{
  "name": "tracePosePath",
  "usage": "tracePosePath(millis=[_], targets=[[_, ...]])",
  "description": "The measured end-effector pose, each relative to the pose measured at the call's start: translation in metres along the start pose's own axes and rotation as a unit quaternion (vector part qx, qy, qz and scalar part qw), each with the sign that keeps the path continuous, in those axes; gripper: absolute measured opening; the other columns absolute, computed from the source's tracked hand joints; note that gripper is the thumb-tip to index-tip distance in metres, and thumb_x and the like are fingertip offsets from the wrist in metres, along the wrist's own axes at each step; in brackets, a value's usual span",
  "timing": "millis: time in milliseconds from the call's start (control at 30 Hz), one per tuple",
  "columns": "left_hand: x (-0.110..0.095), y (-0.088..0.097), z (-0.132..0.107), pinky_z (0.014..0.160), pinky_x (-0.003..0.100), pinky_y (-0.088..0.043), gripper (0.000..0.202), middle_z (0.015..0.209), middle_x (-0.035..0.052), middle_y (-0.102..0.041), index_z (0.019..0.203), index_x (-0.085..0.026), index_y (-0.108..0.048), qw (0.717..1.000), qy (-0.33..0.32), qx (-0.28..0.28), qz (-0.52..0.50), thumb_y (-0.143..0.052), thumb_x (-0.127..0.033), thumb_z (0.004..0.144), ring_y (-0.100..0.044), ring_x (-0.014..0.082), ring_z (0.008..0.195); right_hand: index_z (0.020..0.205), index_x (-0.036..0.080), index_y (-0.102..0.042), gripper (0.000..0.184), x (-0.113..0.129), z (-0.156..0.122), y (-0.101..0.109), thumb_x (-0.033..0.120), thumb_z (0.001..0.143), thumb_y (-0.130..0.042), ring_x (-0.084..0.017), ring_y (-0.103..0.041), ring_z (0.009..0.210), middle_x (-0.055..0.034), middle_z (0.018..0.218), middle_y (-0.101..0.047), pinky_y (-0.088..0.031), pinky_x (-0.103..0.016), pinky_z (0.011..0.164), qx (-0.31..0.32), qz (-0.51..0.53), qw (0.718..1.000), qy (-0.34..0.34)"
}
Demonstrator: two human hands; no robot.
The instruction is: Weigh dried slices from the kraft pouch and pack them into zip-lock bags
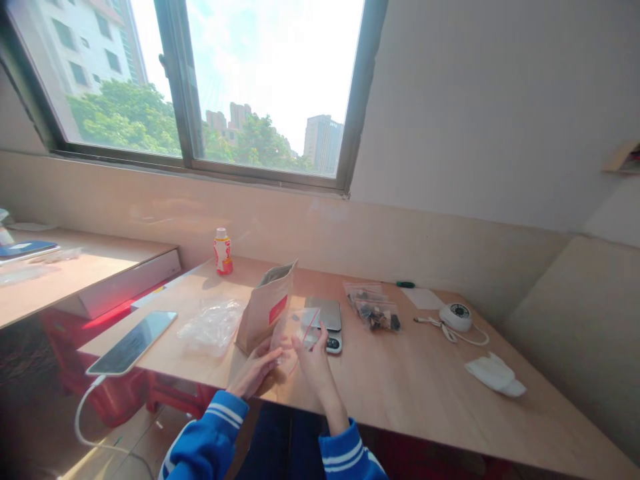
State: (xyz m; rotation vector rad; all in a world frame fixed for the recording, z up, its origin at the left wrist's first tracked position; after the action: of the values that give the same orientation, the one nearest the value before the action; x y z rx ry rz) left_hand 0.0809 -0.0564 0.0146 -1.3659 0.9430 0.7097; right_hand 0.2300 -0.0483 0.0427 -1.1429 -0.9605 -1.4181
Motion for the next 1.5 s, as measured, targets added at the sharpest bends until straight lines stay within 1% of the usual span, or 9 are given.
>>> tracePosePath(millis=[233,367,600,833,1033,1167,1233,1333,1500], targets=[[-0.002,-0.003,-0.013,0.078,0.031,-0.049,0.039,0.098,0.0118,-0.070,0.100,-0.011,-0.067,0.996,0.036,0.084,-0.020,-0.074,-0.023,0.063,-0.066,0.0230,0.089,0.112,0.018,-0.045,0.064,-0.011,-0.029,0.003,0.053,0.065,-0.072,-0.018,-0.062,0.055,-0.0065,0.084,-0.068,-0.041,-0.023,0.036,0.018,0.075,0.991,-0.109],[-0.007,-0.005,-0.026,0.083,0.036,-0.048,0.054,0.110,0.0130,-0.067,0.119,-0.015,-0.058,0.991,0.058,0.085,-0.091,-0.067,-0.030,0.068,-0.063,0.0277,0.101,0.112,0.020,-0.052,0.054,-0.003,-0.033,0.007,0.045,0.069,-0.072,-0.021,-0.066,0.076,-0.0056,0.089,-0.068,-0.053,-0.028,0.058,0.074,0.103,0.990,-0.069],[-0.031,-0.017,-0.016,0.064,0.029,-0.049,0.041,0.070,0.0039,-0.065,0.077,-0.014,-0.062,0.982,-0.018,-0.133,0.133,-0.070,-0.052,0.062,-0.064,0.0196,0.069,0.122,0.022,-0.054,0.050,0.014,-0.052,0.020,0.040,0.077,-0.067,-0.016,-0.061,0.070,-0.0014,0.084,-0.064,-0.051,-0.029,0.068,0.149,0.050,0.983,-0.095],[-0.062,-0.035,-0.032,0.054,0.024,-0.048,0.034,0.068,-0.0009,-0.058,0.079,-0.021,-0.053,0.941,-0.113,-0.207,0.244,-0.046,-0.054,0.081,-0.059,0.0131,0.058,0.127,0.024,-0.052,0.054,0.017,-0.060,0.024,0.039,0.077,-0.068,-0.014,-0.057,0.067,0.0002,0.082,-0.060,-0.049,-0.027,0.064,0.198,0.085,0.971,-0.102],[-0.029,-0.031,-0.047,0.031,0.020,-0.037,0.052,0.073,0.0000,-0.060,0.104,-0.020,-0.050,0.967,0.030,-0.055,0.247,-0.056,-0.061,0.073,-0.057,0.0128,0.043,0.123,0.023,-0.054,0.056,0.014,-0.059,0.022,0.044,0.075,-0.070,-0.016,-0.060,0.074,-0.0022,0.086,-0.064,-0.051,-0.030,0.070,0.146,0.085,0.983,-0.076],[-0.029,-0.014,-0.064,0.037,0.018,-0.037,0.039,0.061,-0.0022,-0.057,0.096,-0.018,-0.058,0.965,-0.042,-0.044,0.254,-0.055,-0.054,0.079,-0.047,0.0071,0.038,0.124,0.023,-0.057,0.053,0.009,-0.053,0.026,0.048,0.078,-0.066,-0.019,-0.062,0.080,-0.0056,0.098,-0.067,-0.052,-0.032,0.070,0.241,0.049,0.966,-0.085],[-0.045,0.004,-0.074,0.040,0.018,-0.039,0.036,0.062,-0.0001,-0.059,0.090,-0.018,-0.063,0.961,-0.059,-0.061,0.262,-0.061,-0.051,0.075,-0.052,0.0095,0.046,0.115,0.022,-0.063,0.047,0.000,-0.032,0.040,0.053,0.080,-0.060,-0.022,-0.061,0.087,-0.0077,0.100,-0.067,-0.051,-0.033,0.072,0.194,-0.003,0.979,-0.056],[-0.079,0.043,-0.092,0.032,0.020,-0.032,0.043,0.048,-0.0040,-0.050,0.094,-0.019,-0.065,0.953,-0.018,-0.149,0.262,-0.069,-0.051,0.066,-0.047,0.0116,0.037,0.103,0.020,-0.067,0.038,-0.021,0.019,0.076,0.048,0.080,-0.055,-0.028,-0.055,0.102,-0.0109,0.106,-0.063,-0.046,-0.045,0.088,-0.018,-0.152,0.987,0.040],[-0.130,0.096,-0.110,0.028,0.020,-0.029,0.047,0.061,-0.0020,-0.058,0.108,-0.019,-0.058,0.877,-0.062,-0.362,0.311,-0.059,-0.048,0.070,-0.044,0.0097,0.033,0.117,0.009,-0.057,0.043,-0.056,0.093,0.128,0.019,0.076,-0.048,-0.035,-0.045,0.119,-0.0223,0.122,-0.049,-0.034,-0.051,0.099,-0.137,-0.433,0.886,0.094]])
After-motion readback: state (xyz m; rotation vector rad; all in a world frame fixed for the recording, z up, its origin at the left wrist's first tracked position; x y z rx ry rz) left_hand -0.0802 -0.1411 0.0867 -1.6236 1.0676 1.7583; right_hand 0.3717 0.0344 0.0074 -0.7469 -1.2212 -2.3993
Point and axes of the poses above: each hand's wrist, its own z-axis towards the middle knuckle, its own y-axis out of the back of the hand, x = y × z, the point moved 2 cm from there along z, towards the middle knuckle
